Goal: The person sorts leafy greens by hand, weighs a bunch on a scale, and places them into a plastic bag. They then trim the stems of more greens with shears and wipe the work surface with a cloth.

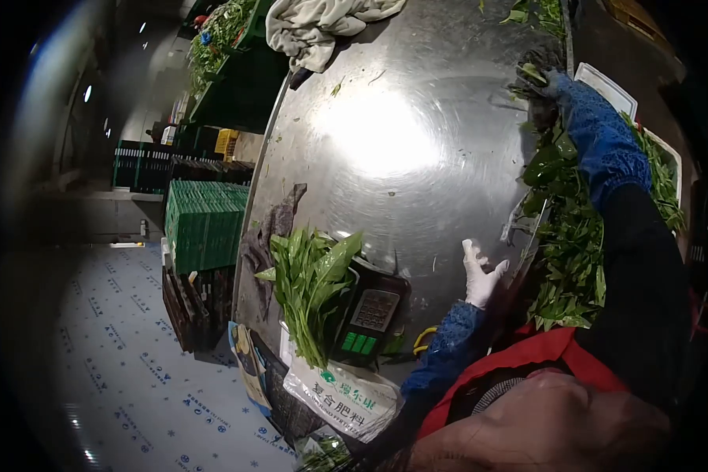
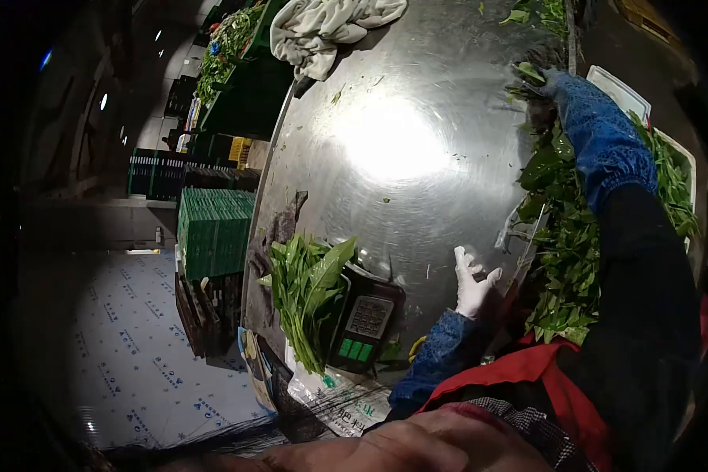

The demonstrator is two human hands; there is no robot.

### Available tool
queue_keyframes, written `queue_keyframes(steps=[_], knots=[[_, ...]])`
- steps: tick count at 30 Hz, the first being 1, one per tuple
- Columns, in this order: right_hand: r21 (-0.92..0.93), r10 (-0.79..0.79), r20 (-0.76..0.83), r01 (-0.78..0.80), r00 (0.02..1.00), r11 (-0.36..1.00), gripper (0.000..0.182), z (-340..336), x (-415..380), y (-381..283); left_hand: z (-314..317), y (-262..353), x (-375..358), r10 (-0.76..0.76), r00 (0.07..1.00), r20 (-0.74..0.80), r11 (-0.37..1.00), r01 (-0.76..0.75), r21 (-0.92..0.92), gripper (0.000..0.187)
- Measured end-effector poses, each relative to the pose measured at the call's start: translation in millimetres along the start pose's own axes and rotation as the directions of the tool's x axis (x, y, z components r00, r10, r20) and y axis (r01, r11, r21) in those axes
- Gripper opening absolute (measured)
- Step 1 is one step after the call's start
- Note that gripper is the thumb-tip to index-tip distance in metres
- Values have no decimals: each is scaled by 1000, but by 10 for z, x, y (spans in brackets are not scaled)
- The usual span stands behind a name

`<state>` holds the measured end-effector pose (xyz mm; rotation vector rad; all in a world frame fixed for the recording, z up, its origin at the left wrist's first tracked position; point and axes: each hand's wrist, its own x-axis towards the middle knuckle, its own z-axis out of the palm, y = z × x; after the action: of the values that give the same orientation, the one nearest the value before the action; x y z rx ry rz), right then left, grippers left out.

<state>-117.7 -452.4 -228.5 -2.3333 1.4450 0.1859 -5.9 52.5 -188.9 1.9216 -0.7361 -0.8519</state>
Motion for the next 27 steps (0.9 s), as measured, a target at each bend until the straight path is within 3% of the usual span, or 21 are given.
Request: queue_keyframes(steps=[2, 3, 4, 5, 6, 7, 8, 10, 11, 14, 15, 16, 17, 18, 19, 20, 21, 23, 24, 26, 27], knots=[[-8, -220, -224, 224, 949, 975, 60, 328, 6, 11, 273, 68, 181, -5, 999, 45, 998, 7, -63, 112], [-13, -345, -325, 360, 881, 933, 56, 533, 75, 151, 416, 166, 287, 49, 997, 67, 977, -33, -212, 112], [-4, -397, -160, 401, 904, 916, 52, 365, -203, -4, 541, 268, 352, 96, 992, 85, 933, -60, -356, 114], [16, -441, 11, 441, 897, 897, 48, 237, -545, -263, 654, 322, 467, 124, 984, 125, 939, -76, -336, 115], [87, -493, -17, 493, 870, 866, 45, 236, -814, -354, 767, 354, 597, 180, 976, 120, 945, -138, -296, 115], [157, -539, -52, 540, 841, 827, 43, 246, -1066, -388, 882, 427, 677, 171, 968, 181, 903, -81, -422, 116], [193, -543, 26, 529, 839, 827, 43, 261, -1247, -441, 995, 500, 753, 162, 957, 241, 846, -9, -533, 116], [305, -574, 150, 515, 805, 801, 41, 351, -1527, -424, 1117, 600, 702, 274, 918, 288, 890, -129, -437, 100], [383, -602, 194, 505, 774, 773, 39, 358, -1717, -431, 1336, 392, 868, 174, 793, 584, 450, 464, -763, 88], [417, -478, 222, 360, 850, 834, 39, 53, -2299, -342, 1744, 384, 677, 229, 778, 586, 184, 556, -810, 74], [364, -466, 234, 368, 853, 856, 37, -21, -2488, -233, 1824, 384, 525, 256, 760, 597, 256, 543, -800, 81], [346, -459, 248, 364, 853, 865, 37, -66, -2685, -73, 1883, 419, 272, 280, 757, 591, 520, 398, -756, 89], [330, -453, 264, 361, 852, 872, 37, -89, -2919, 89, 1895, 476, -27, 315, 757, 573, 832, 70, -550, 98], [350, -449, 237, 356, 861, 867, 37, -90, -3163, 276, 1966, 483, -323, 349, 736, 580, 935, -232, -269, 107], [370, -450, 210, 356, 868, 858, 38, -72, -3403, 428, 2316, 128, -382, 340, 689, 640, 922, -110, -370, 107], [409, -360, 204, 255, 910, 876, 36, -35, -3666, 505, 2257, 233, -518, 337, 623, 706, 911, -406, -77, 112], [446, -265, 198, 154, 944, 882, 35, 29, -3880, 596, 2177, 375, -660, 332, 552, 765, 717, -675, 176, 117], [406, -270, 82, 216, 959, 888, 32, 774, -3979, 1068, 2140, 549, -714, 212, 472, 856, 773, -616, 149, 115], [348, -280, -6, 265, 960, 899, 32, 908, -4053, 1031, 2281, 346, -623, 56, 407, 912, 798, -567, 204, 109], [325, -286, 14, 266, 958, 907, 29, 1041, -4014, 1050, 2172, 319, -652, 315, 403, 859, 733, -678, 50, 91], [305, -291, 32, 267, 956, 914, 27, 1064, -3915, 1079, 2061, 396, -638, 168, 390, 906, 799, -592, 107, 91]])
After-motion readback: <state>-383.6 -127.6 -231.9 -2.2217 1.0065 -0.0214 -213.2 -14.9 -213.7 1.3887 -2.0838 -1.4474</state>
